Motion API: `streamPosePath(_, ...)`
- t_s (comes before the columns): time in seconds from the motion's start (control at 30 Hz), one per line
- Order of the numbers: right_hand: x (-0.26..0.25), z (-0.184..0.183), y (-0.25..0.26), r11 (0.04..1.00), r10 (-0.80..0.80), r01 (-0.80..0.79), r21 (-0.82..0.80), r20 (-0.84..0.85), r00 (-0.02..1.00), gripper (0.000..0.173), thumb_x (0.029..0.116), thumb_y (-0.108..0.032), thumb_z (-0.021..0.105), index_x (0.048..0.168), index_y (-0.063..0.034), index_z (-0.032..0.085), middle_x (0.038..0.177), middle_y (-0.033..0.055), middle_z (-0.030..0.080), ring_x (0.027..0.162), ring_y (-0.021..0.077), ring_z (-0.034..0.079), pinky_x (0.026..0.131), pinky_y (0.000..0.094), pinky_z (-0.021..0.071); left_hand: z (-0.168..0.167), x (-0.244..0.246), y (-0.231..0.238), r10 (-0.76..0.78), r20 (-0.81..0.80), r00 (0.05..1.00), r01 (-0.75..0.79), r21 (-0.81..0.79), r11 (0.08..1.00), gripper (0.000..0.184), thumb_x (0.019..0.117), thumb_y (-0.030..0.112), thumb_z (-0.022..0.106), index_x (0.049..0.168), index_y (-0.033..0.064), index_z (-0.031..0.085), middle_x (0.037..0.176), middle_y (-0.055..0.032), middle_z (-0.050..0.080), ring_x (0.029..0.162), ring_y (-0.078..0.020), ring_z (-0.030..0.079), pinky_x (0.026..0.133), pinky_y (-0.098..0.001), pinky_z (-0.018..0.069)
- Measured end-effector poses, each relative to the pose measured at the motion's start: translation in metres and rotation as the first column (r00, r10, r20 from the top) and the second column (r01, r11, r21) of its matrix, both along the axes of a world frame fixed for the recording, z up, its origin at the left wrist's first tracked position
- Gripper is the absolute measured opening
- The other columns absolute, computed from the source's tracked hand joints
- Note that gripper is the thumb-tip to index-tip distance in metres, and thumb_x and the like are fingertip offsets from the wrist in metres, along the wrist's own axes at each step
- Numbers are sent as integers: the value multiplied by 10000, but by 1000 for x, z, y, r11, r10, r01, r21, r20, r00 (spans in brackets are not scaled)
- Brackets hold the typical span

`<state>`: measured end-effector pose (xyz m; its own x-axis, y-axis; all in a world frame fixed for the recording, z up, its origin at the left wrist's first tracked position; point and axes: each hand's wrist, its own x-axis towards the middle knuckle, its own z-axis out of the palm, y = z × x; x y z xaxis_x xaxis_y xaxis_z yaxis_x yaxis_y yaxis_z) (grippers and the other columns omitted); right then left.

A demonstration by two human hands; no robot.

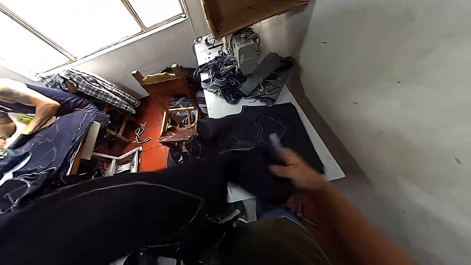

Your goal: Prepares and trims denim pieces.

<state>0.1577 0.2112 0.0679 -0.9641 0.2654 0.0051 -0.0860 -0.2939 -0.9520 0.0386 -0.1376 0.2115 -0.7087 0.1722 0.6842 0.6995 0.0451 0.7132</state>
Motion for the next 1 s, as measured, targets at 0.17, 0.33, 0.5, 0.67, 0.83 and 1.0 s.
streamPosePath(0.17, 58, 32, 126, 841, -380, 332, 428, 28, 925, 681, 786, -195, 795, 1394, -311, 508, 1133, -173, 701, 977, -41, 684, 814, 180, 605, -73, -57, 72, -228, 137, 964, 240, -83, 967, 588, 990, 376, 656, 1520, 296, 413, 1429, 203, 573, 1279, 27, 557, 1097, -224, 470)
streamPosePath(0.33, 48, -13, 186, 790, -497, 306, 531, 262, 827, 743, 730, -116, 800, 1400, -134, 481, 1091, -32, 705, 931, 40, 707, 814, 280, 620, -162, -71, 150, -35, 611, 791, 69, -32, 997, 847, 935, 104, 665, 1591, 57, 132, 1332, -79, 606, 1129, -113, 669, 961, -331, 589)
streamPosePath(0.5, 17, -161, 223, 689, -508, -122, 714, 597, 620, 1019, 788, -127, 900, 1611, -120, 299, 1159, 289, 672, 1003, 456, 671, 866, 667, 532, -293, -79, 191, 449, 613, 650, 123, -668, 734, 779, 1005, 185, 653, 1610, 9, 195, 1289, -333, 622, 1150, -441, 660, 1030, -584, 499)
streamPosePath(0.67, -9, -126, 152, 470, -563, -445, 763, 647, 515, 784, 977, -405, 689, 1589, -73, 328, 1058, 343, 672, 936, 546, 670, 774, 709, 513, -301, -75, 208, 578, 482, 659, 113, -822, 558, 772, 1017, 198, 639, 1588, -49, 181, 1137, -304, 688, 1067, -437, 700, 1002, -564, 518)
streamPosePath(0.83, -78, -154, 85, 520, -334, -561, 644, 758, 561, 918, 916, -619, 673, 1649, -374, 179, 972, 225, 724, 907, 456, 695, 795, 644, 534, -295, -77, 199, 592, 491, 640, 68, -803, 592, 953, 952, 337, 741, 1599, -25, 142, 1326, -325, 593, 1185, -435, 646, 1042, -560, 501)
streamPosePath(1.0, -80, -175, 89, 463, -401, -586, 665, 747, 531, 954, 844, -645, 742, 1621, -464, 218, 1023, 262, 718, 919, 488, 686, 766, 675, 519, -337, -92, 98, 685, 482, 546, 260, -875, 409, 536, 965, 39, 565, 1465, -86, 418, 1479, -317, 464, 1340, -426, 531, 1111, -534, 463)
